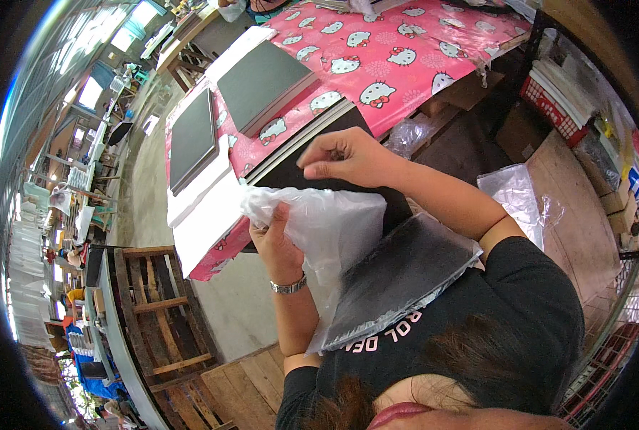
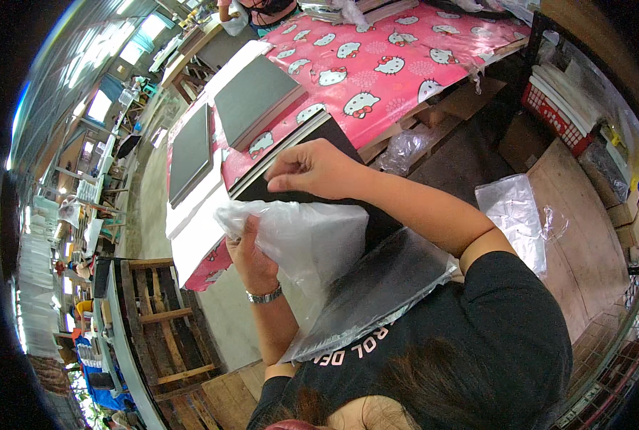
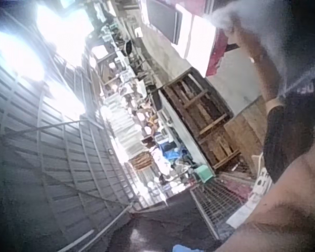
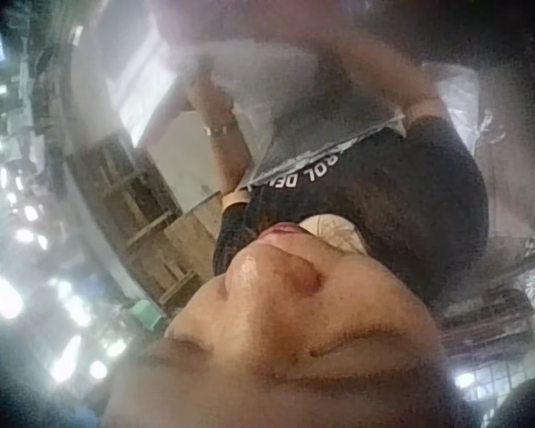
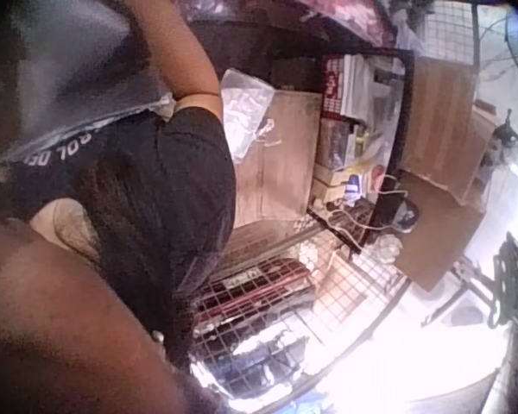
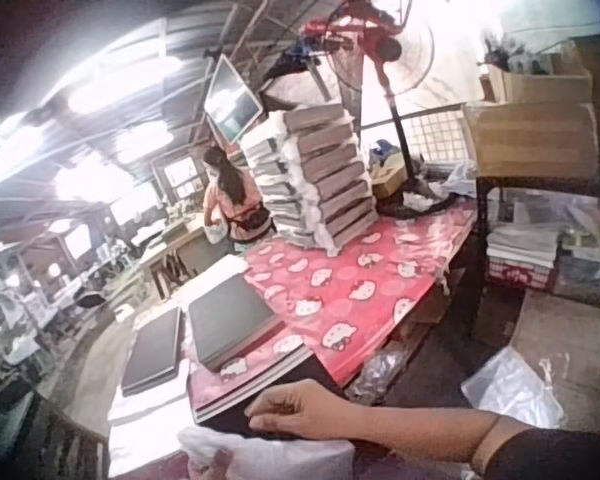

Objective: The person places black books into clear plastic bags by hand and stacks them on a table.

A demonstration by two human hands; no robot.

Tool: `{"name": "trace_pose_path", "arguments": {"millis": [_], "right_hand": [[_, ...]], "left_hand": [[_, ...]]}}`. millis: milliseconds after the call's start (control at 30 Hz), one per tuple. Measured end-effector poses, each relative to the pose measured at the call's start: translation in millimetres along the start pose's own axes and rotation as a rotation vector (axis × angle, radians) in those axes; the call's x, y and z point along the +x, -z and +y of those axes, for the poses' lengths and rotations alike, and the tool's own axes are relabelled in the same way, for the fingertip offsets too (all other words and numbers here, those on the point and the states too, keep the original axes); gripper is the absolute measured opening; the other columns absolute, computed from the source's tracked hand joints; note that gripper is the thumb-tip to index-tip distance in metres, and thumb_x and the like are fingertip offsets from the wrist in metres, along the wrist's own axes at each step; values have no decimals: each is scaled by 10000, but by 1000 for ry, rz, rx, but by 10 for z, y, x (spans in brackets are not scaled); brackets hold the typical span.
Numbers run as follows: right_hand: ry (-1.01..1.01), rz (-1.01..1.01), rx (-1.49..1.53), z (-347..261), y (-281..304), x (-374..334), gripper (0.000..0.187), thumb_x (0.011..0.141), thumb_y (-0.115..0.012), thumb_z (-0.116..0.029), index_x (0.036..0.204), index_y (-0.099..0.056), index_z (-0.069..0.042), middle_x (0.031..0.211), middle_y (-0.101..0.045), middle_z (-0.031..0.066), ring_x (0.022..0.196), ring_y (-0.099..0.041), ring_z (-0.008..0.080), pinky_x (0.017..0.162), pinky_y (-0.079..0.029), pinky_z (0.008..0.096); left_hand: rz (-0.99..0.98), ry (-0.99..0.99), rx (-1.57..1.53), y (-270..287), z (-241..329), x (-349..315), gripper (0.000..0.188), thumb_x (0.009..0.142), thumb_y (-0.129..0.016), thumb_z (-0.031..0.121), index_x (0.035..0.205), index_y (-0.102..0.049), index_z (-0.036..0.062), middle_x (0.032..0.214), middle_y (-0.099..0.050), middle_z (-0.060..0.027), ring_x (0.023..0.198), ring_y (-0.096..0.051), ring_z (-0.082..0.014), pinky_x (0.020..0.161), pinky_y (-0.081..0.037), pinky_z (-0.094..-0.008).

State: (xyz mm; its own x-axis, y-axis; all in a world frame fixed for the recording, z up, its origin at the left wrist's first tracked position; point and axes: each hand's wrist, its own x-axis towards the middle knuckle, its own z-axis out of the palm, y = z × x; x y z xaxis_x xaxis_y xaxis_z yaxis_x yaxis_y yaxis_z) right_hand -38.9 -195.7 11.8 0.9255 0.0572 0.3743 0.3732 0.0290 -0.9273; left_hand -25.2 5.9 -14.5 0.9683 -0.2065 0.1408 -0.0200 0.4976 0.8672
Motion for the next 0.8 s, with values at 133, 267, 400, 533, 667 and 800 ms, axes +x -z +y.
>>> {"name": "trace_pose_path", "arguments": {"millis": [133, 267, 400, 533, 667, 800], "right_hand": [[59, -166, -186, -42, -166, -89, 100, 825, -664, -87, 861, -615, -8, 753, -612, 16, 705, -546, 58, 648, -462, 234], [-110, 32, -82, 54, -66, -12, 175, 813, -684, -117, 912, -595, -3, 802, -622, 37, 737, -549, 66, 655, -459, 234], [62, -44, -225, -84, -203, -81, 134, 850, -643, -119, 853, -590, 4, 775, -596, 28, 742, -523, 63, 666, -441, 236], [37, 28, -105, 83, -96, 5, 168, 827, -663, -153, 789, -598, -3, 672, -588, 78, 600, -484, 145, 591, -422, 299], [117, 62, -304, 19, -145, 2, 124, 831, -654, -119, 796, -600, -14, 659, -555, 68, 610, -497, 122, 591, -426, 284], [366, 191, -349, 12, -217, 58, 142, 854, -639, -132, 792, -592, -12, 667, -525, 24, 667, -509, 87, 605, -429, 268]], "left_hand": [[87, -78, 88, -37, -51, 6, 221, 775, -695, 20, 975, -599, 19, 942, -646, -51, 852, -614, -151, 779, -478, -272], [118, -225, 82, -77, -105, 1, 258, 768, -701, 19, 1003, -596, 11, 971, -647, -69, 876, -610, -155, 802, -461, -264], [-30, -262, 50, -236, 5, -3, 254, 774, -697, 28, 1000, -584, 3, 1005, -643, -122, 923, -604, -194, 846, -455, -273], [-14, -197, 32, -198, 6, -21, 191, 765, -691, -11, 911, -571, 19, 920, -648, -102, 837, -619, -182, 764, -490, -271], [34, -193, 47, -139, -17, -2, 197, 761, -683, -47, 894, -567, 41, 814, -616, -26, 722, -584, -121, 665, -475, -252], [57, -127, 2, -137, -71, -32, 176, 769, -699, 1, 881, -570, 44, 791, -576, 19, 712, -542, -87, 630, -433, -231]]}}
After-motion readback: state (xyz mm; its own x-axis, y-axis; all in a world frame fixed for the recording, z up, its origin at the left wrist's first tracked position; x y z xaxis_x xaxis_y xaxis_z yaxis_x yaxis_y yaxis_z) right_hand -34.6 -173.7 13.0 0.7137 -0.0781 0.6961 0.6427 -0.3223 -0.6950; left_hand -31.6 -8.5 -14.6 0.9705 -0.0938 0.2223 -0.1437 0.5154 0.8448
